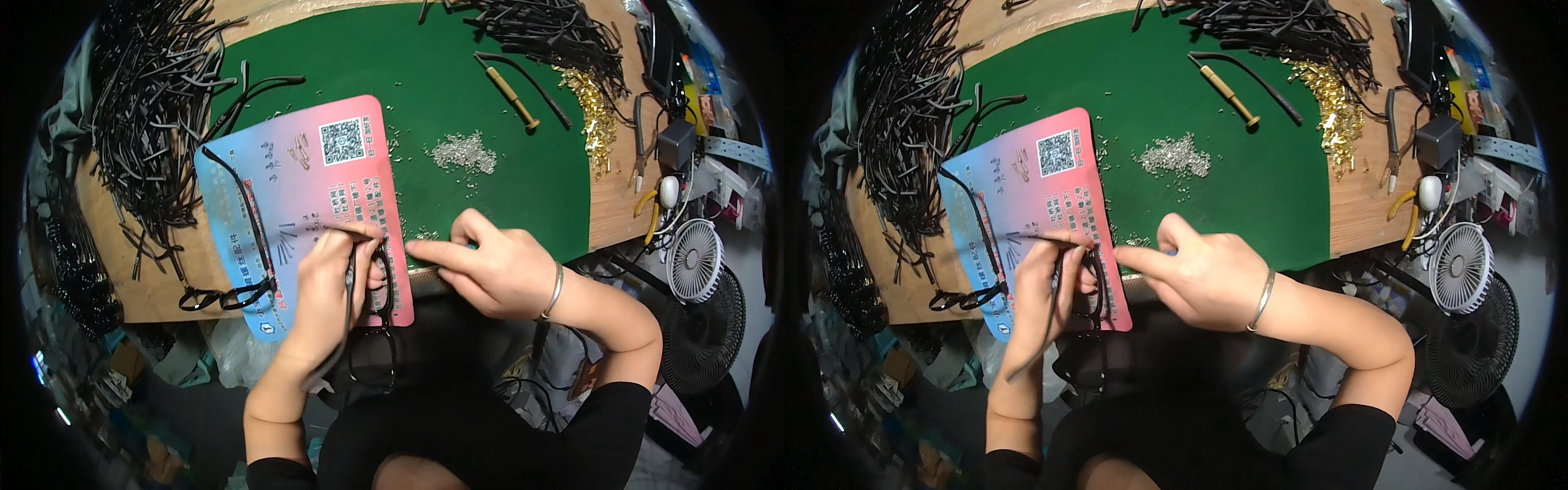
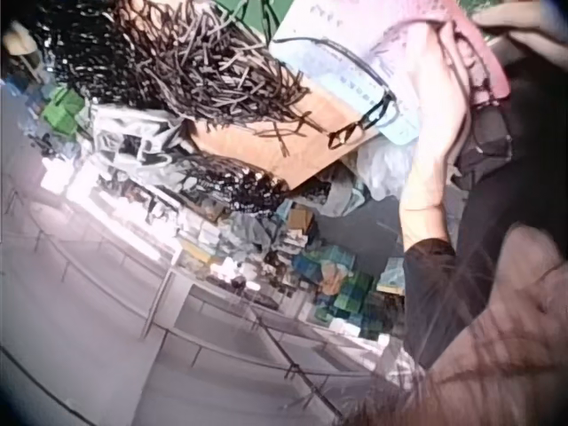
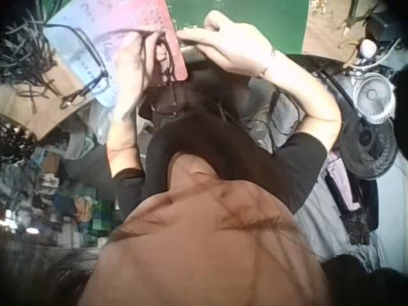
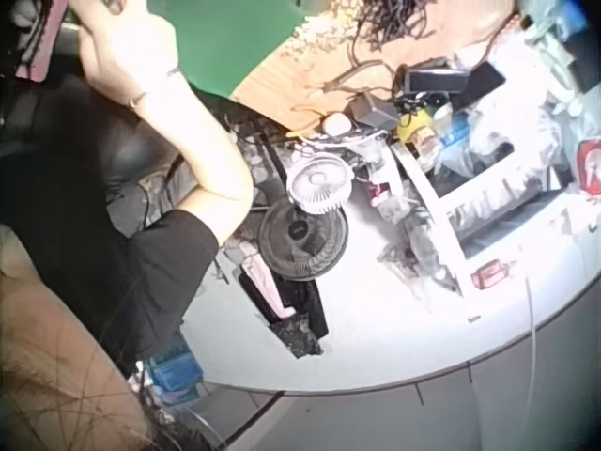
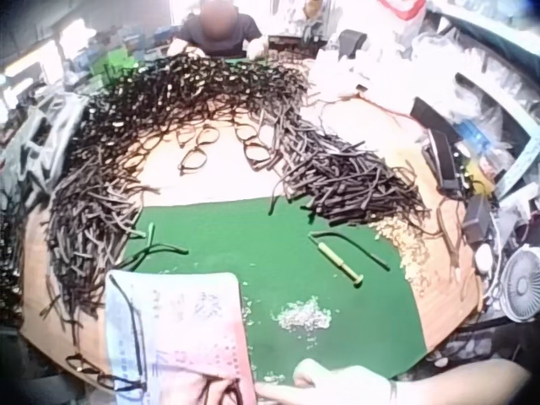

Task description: The person repeatedly picks up black cables and small metallic connectors from a green work mat, inserts the connectors into the cable ends, and places the assembled units on a pink and blue card. The person continues this repetitive assembly process throughout the clip.

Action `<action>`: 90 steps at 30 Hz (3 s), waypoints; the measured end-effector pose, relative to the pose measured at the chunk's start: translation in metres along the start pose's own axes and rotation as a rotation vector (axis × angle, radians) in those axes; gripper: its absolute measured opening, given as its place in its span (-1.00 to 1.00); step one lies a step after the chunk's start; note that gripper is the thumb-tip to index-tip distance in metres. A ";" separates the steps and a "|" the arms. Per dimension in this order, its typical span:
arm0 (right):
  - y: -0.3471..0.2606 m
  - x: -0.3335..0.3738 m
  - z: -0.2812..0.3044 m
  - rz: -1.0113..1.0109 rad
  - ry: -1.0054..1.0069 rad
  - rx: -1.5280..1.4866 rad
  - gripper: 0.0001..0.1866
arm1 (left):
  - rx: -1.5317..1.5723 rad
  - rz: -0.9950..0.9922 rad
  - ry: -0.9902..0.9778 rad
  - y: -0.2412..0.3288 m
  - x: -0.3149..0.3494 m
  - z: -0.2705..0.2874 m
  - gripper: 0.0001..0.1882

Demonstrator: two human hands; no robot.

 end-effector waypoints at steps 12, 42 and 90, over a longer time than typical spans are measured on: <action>-0.002 -0.011 -0.017 -0.010 0.005 -0.077 -0.56 | -0.073 -0.066 -0.035 0.005 -0.002 -0.002 -0.90; -0.012 -0.014 -0.015 0.252 0.093 0.204 -0.61 | -0.084 -0.206 0.069 0.007 0.003 -0.001 -0.92; 0.007 0.011 0.003 -0.020 0.219 0.330 -0.54 | -0.371 -0.709 -0.093 0.023 0.055 0.006 -0.83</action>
Point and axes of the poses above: each hand's wrist, its own x-axis away from the middle knuckle, its own z-axis out of the back of the hand, y = z × x, the point moved 7 cm from there along -x, towards the middle knuckle, and after that the axes turned 4 degrees about y, right-handed, at the moved point
